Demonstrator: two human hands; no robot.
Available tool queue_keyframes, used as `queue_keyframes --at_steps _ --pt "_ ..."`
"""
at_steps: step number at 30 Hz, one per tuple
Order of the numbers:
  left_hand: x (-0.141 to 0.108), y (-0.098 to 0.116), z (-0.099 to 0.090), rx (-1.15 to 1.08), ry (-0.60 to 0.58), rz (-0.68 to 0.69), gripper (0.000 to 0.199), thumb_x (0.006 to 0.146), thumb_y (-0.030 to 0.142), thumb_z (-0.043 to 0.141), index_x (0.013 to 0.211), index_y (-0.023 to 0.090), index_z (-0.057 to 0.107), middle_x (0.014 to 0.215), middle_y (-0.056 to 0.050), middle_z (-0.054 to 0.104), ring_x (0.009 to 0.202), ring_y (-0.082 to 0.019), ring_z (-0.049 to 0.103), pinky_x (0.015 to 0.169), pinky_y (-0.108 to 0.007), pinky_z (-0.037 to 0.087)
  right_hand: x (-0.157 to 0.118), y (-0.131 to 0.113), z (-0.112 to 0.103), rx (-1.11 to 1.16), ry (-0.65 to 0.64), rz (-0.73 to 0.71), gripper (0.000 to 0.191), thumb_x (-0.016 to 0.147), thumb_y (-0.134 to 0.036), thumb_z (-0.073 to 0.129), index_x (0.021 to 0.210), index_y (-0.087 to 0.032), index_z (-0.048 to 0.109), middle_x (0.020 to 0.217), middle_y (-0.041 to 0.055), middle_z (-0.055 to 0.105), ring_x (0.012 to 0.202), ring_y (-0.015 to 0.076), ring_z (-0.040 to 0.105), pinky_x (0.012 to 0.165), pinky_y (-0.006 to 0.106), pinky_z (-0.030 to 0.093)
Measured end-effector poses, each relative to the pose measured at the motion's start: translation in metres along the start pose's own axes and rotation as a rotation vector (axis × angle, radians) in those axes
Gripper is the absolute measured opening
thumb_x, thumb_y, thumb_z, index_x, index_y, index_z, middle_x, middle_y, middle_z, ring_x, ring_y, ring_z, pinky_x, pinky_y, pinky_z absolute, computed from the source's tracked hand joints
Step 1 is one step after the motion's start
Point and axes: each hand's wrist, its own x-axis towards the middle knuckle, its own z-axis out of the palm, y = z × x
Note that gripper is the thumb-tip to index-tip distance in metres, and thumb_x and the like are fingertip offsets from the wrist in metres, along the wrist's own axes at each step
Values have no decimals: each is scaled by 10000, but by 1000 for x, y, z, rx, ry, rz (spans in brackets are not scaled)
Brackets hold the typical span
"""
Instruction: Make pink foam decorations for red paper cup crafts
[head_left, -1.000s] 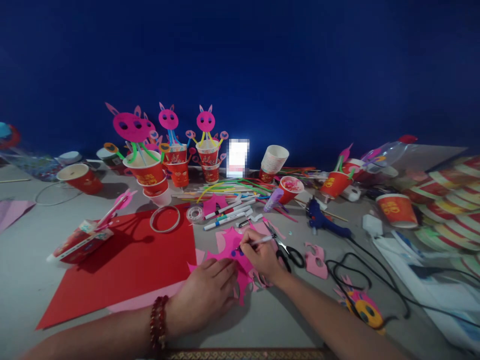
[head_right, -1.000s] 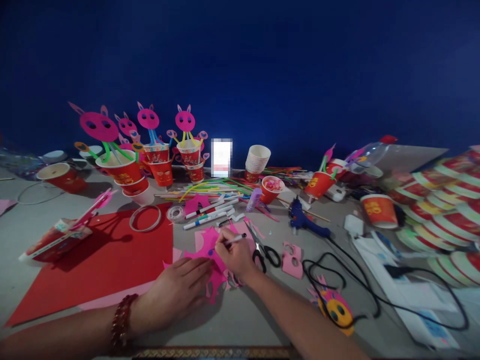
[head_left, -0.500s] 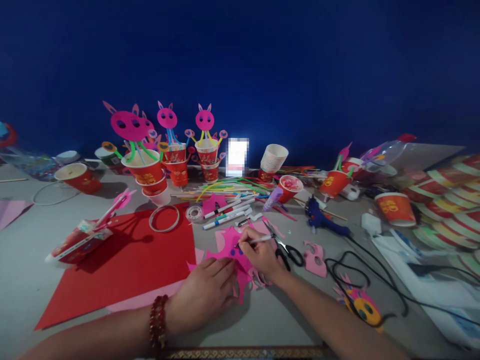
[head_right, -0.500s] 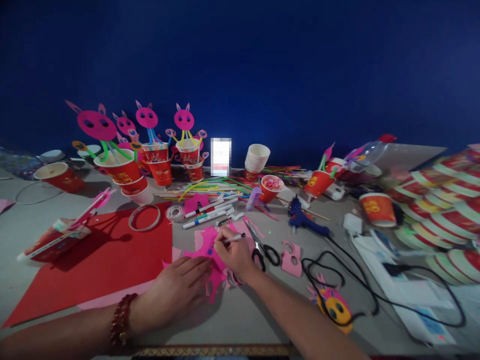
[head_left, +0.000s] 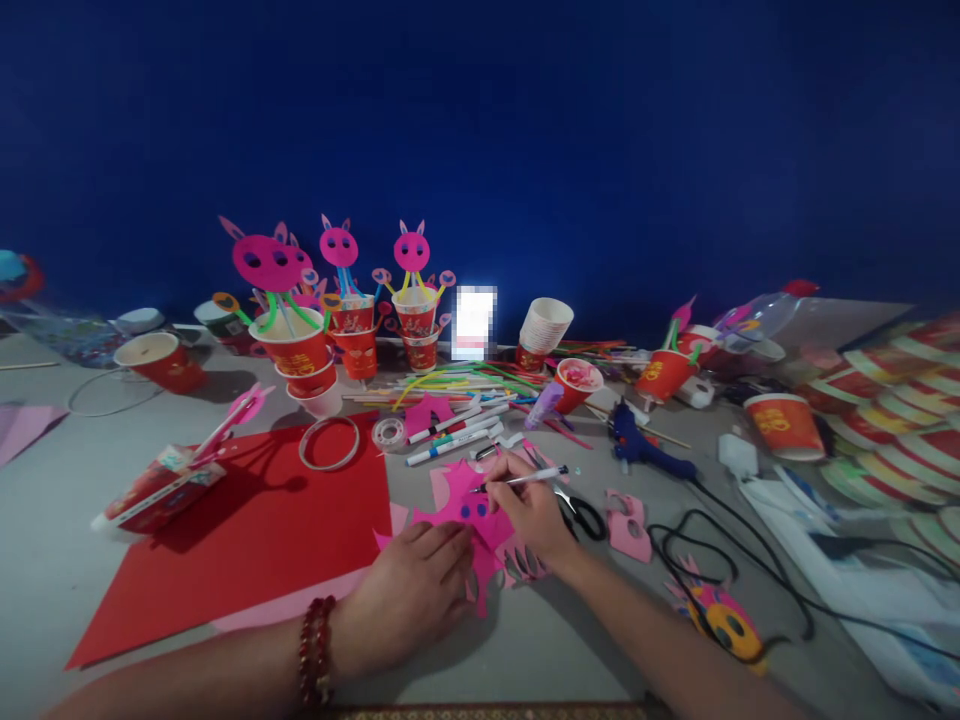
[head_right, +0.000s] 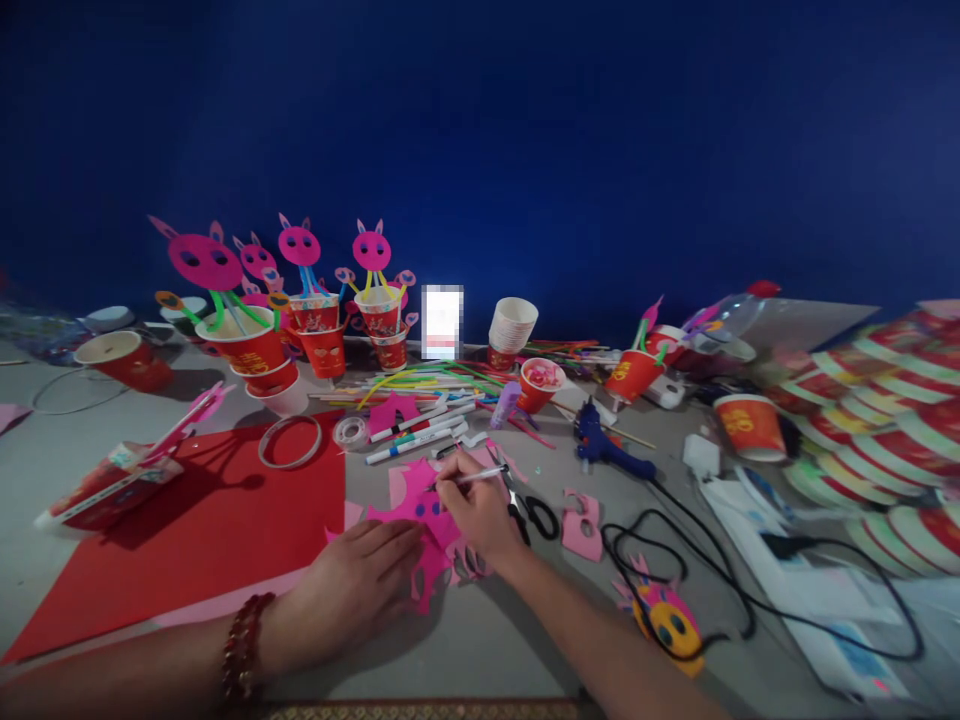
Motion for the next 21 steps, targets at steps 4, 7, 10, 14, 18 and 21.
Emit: queue_keyframes --at_steps 4,7,10,14,18,21 --pt "0 0 3 -1 9 -3 380 993 423 494 1232 143 587 1302 -88 626 1217 -264 539 958 -408 420 -2 2 -8 4 -12 52 101 751 -138 500 713 -222 543 596 -59 528 541 128 513 535 234 393" --pt "1 0 0 6 3 0 367 996 411 491 1226 143 592 1312 -86 621 1217 -263 540 957 -410 424 -7 6 -10 -41 34 25 123 756 -150 496 658 -222 514 569 -58 488 527 127 471 518 237 360" --pt "2 0 -4 2 -19 5 374 1000 421 480 1221 143 595 1309 -88 623 1210 -263 543 949 -407 433 -11 11 -8 -82 68 -25 161 778 -156 492 632 -224 485 557 -59 451 510 123 428 494 239 320" --pt "3 0 -9 -12 -61 -8 380 995 435 488 1224 153 597 1319 -85 618 1215 -259 539 957 -398 435 -14 15 -6 -125 24 -59 168 813 -156 496 658 -221 493 580 -58 437 518 118 407 490 236 301" --pt "3 0 -7 -18 -75 -13 398 996 444 477 1245 156 590 1334 -90 607 1233 -257 525 972 -402 426 -14 14 -6 -144 32 -53 177 829 -167 493 661 -222 489 582 -60 425 512 116 399 482 232 292" --pt "3 -1 -5 -20 -79 -16 388 1000 430 471 1249 157 593 1326 -92 609 1238 -253 518 979 -403 419 -13 14 -7 -156 23 -62 178 832 -167 495 662 -219 495 590 -54 439 530 119 416 495 232 307"
